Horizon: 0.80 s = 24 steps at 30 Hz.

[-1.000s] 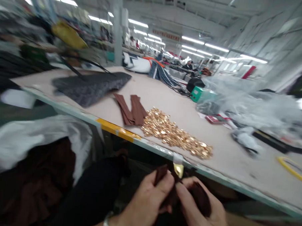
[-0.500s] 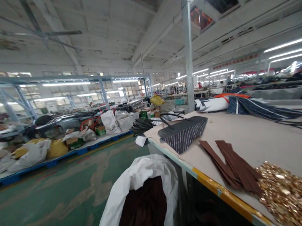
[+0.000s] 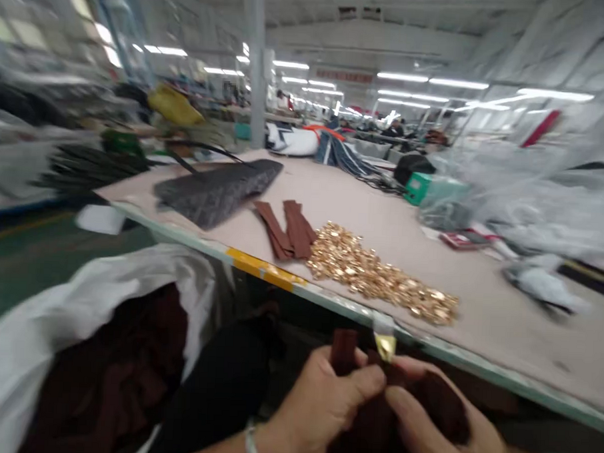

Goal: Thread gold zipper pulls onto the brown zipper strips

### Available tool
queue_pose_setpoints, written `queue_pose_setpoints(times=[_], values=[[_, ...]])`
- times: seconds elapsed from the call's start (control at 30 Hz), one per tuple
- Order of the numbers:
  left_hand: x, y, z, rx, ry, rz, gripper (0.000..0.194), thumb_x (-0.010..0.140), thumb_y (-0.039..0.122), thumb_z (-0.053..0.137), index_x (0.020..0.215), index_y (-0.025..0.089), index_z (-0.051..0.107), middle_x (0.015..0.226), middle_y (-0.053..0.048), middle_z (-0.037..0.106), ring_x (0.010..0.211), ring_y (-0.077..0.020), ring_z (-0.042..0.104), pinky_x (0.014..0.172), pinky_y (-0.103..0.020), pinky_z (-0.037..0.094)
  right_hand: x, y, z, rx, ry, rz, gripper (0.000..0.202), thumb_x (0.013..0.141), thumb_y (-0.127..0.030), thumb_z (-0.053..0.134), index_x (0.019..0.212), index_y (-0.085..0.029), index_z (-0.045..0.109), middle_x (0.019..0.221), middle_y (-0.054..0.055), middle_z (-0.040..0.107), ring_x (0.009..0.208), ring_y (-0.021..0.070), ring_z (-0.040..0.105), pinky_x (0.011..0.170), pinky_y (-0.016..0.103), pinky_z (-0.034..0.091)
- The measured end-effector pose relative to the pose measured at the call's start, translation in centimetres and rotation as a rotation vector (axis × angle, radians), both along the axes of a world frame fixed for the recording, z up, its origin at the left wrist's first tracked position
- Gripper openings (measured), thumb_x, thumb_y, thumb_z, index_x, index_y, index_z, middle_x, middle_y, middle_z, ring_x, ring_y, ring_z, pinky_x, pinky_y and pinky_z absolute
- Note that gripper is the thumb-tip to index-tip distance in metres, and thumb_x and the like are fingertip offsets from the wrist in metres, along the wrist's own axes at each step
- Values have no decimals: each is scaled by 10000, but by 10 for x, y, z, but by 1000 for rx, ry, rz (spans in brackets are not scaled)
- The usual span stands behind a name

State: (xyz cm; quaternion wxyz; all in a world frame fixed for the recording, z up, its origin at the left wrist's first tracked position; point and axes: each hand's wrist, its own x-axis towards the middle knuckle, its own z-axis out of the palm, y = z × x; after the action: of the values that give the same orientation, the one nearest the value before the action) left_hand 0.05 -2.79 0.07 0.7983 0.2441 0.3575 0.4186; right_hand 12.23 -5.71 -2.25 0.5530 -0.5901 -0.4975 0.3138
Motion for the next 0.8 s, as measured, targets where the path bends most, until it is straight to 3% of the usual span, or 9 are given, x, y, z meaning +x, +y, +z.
queue_pose_setpoints(times=[0.1, 0.2, 0.27, 0.4, 0.8], values=[[0, 4, -1, -37, -30, -7, 320, 643, 357, 840, 710, 161, 597, 540, 69, 518, 412, -29, 382, 424, -170, 262, 13, -4, 16, -140, 154, 80, 286, 699, -403, 791, 689, -179, 612, 521, -46, 502, 430, 94, 442, 387, 217, 362], [-8, 6, -1, 2, 16, -42, 299, 703, 371, 794, 724, 150, 595, 517, 90, 448, 376, -3, 270, 390, -169, 157, 7, 1, 20, -243, 460, 110, 317, 736, -436, 757, 714, -168, 590, 444, -100, 386, 349, 32, 277, 343, 168, 264], [-10, 7, 1, 26, 31, -56, 286, 740, 376, 757, 729, 145, 590, 560, 75, 473, 381, 3, 266, 391, -172, 132, 5, 3, 21, -280, 630, 146, 311, 764, -441, 730, 743, -159, 601, 459, -103, 404, 333, 10, 229, 335, 151, 265], [-8, 11, 4, 51, 77, -70, 292, 754, 367, 727, 686, 137, 560, 607, 50, 510, 391, 5, 271, 391, -177, 107, 9, 6, 23, -325, 769, 172, 289, 748, -361, 745, 695, -162, 543, 599, -67, 535, 343, -13, 245, 332, 125, 290], [-1, 17, 3, 48, 141, -78, 281, 705, 333, 731, 635, 146, 534, 557, 44, 517, 382, -9, 304, 379, -176, 128, 14, 18, 23, -396, 841, 161, 282, 709, -279, 748, 698, -182, 482, 561, -84, 524, 329, -9, 286, 323, 106, 275]])
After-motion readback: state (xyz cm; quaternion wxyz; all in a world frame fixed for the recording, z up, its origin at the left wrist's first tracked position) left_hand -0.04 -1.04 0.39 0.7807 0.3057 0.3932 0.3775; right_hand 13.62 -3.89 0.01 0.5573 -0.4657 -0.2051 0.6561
